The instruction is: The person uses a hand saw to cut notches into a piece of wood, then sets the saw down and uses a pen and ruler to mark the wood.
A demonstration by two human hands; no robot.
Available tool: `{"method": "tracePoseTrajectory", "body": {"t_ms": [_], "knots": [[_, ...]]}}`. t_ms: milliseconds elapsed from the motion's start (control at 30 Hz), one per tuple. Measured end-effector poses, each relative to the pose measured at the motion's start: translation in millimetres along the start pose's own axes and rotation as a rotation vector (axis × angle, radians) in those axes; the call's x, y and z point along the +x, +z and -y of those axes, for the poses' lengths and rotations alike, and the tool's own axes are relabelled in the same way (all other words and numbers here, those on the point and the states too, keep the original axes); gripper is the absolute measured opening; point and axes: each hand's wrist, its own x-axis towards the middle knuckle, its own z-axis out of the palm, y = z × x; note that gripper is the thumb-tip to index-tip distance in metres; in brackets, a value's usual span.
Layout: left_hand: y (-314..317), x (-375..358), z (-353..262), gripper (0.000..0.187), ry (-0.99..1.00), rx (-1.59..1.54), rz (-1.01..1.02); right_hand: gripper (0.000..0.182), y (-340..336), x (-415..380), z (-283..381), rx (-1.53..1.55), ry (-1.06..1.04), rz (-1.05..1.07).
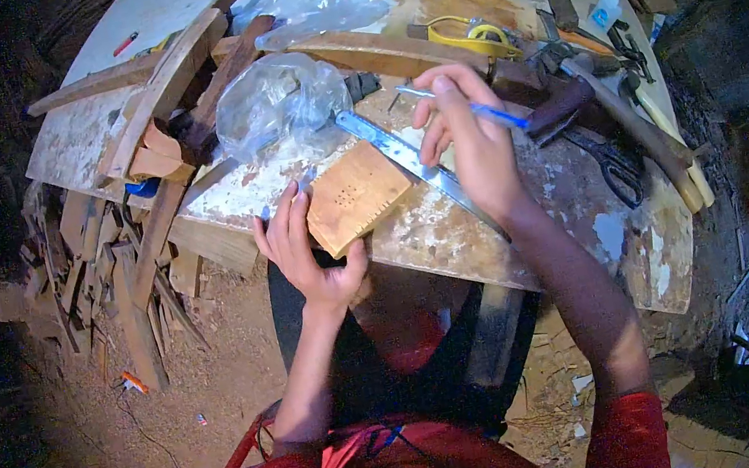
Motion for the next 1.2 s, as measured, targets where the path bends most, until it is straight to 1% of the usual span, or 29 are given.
{"method": "tracePoseTrajectory", "body": {"t_ms": [33,67,100,133,167,200,233,300,333,367,400,433,467,500,533,567,600,633,667,700,733,800,833,933,967,1067,1100,1167,1200], "knots": [[-3,2,-3,0.069,-0.017,-0.011,0.02,0.03,-1,0,-1,-0.034,-0.007,0.007],[-7,5,-10,0.069,-0.044,-0.078,-0.003,0.03,-1,0,-1,-0.065,-0.014,0.016],[-13,9,-17,0.068,-0.07,-0.143,-0.028,0.024,-2,1,-3,-0.003,-0.001,0.002],[-17,16,-27,0.068,-0.094,-0.21,-0.052,0.021,-3,2,-7,-0.072,-0.062,-0.006],[-20,26,-38,0.06,-0.062,-0.167,-0.106,0.019,-2,3,-11,-0.142,-0.122,-0.017],[-22,32,-44,0.056,-0.01,-0.174,-0.056,0.017,-2,3,-12,-0.214,-0.182,-0.03],[-24,37,-49,0.053,0.042,-0.178,-0.007,0.018,1,1,-12,-0.194,-0.191,-0.066],[-27,53,-65,0.044,0.114,-0.191,0.069,0.022,0,-3,-7,-0.312,-0.223,-0.058],[-29,62,-76,0.051,0.107,-0.234,0.162,0.025,0,-4,-5,-0.37,-0.241,-0.052],[-31,69,-85,0.055,0.066,-0.269,0.247,0.028,-1,-3,-7,-0.345,-0.212,-0.034],[-31,74,-93,0.058,0.024,-0.305,0.333,0.028,-2,-3,-10,-0.401,-0.263,-0.035],[-29,81,-101,0.062,0.037,-0.317,0.308,0.029,-4,-2,-12,-0.458,-0.312,-0.038],[-25,82,-101,0.061,0.002,-0.313,0.29,0.03,-4,-2,-12,-0.516,-0.361,-0.043],[-19,80,-97,0.061,-0.032,-0.31,0.274,0.03,-3,-4,-11,-0.461,-0.3,-0.046],[-15,81,-96,0.06,-0.067,-0.309,0.26,0.03,-3,-6,-8,-0.47,-0.316,-0.043],[-17,87,-100,0.05,-0.06,-0.315,0.237,0.03,-4,-7,-4,-0.479,-0.328,-0.04],[-18,92,-100,0.045,-0.008,-0.297,0.256,0.031,-5,-7,-2,-0.487,-0.34,-0.036],[-20,97,-98,0.04,0.043,-0.277,0.276,0.036,-5,-5,-7,-0.47,-0.38,-0.035],[-22,101,-96,0.035,0.092,-0.257,0.296,0.037,-6,-6,-7,-0.527,-0.376,-0.038],[-23,103,-93,0.026,0.054,-0.235,0.299,0.039,-7,-5,-7,-0.585,-0.374,-0.041],[-21,108,-88,0.024,0.08,-0.246,0.231,0.041,-7,-5,-6,-0.645,-0.372,-0.044],[-22,114,-67,0.023,0.02,-0.217,0.236,0.043,-4,-4,3,-0.534,-0.424,-0.085],[-21,118,-59,0.022,-0.047,-0.237,0.216,0.043,-1,-4,7,-0.476,-0.45,-0.105],[-13,122,-24,0.023,-0.242,-0.268,0.254,0.041,-3,-5,10,-0.378,-0.311,-0.126],[-16,123,-14,0.027,-0.23,-0.218,0.33,0.038,-3,-5,15,-0.418,-0.31,-0.143],[-23,109,3,0.032,-0.161,-0.043,0.276,0.034,-6,-2,15,-0.46,-0.343,-0.168],[-33,107,0,0.035,-0.137,-0.007,0.294,0.031,-7,-2,16,-0.448,-0.343,-0.167],[-49,98,-17,0.036,-0.146,-0.039,0.277,0.027,-6,-2,23,-0.422,-0.341,-0.162],[-56,90,-24,0.037,-0.153,-0.053,0.268,0.025,-8,-1,25,-0.466,-0.384,-0.156]]}}
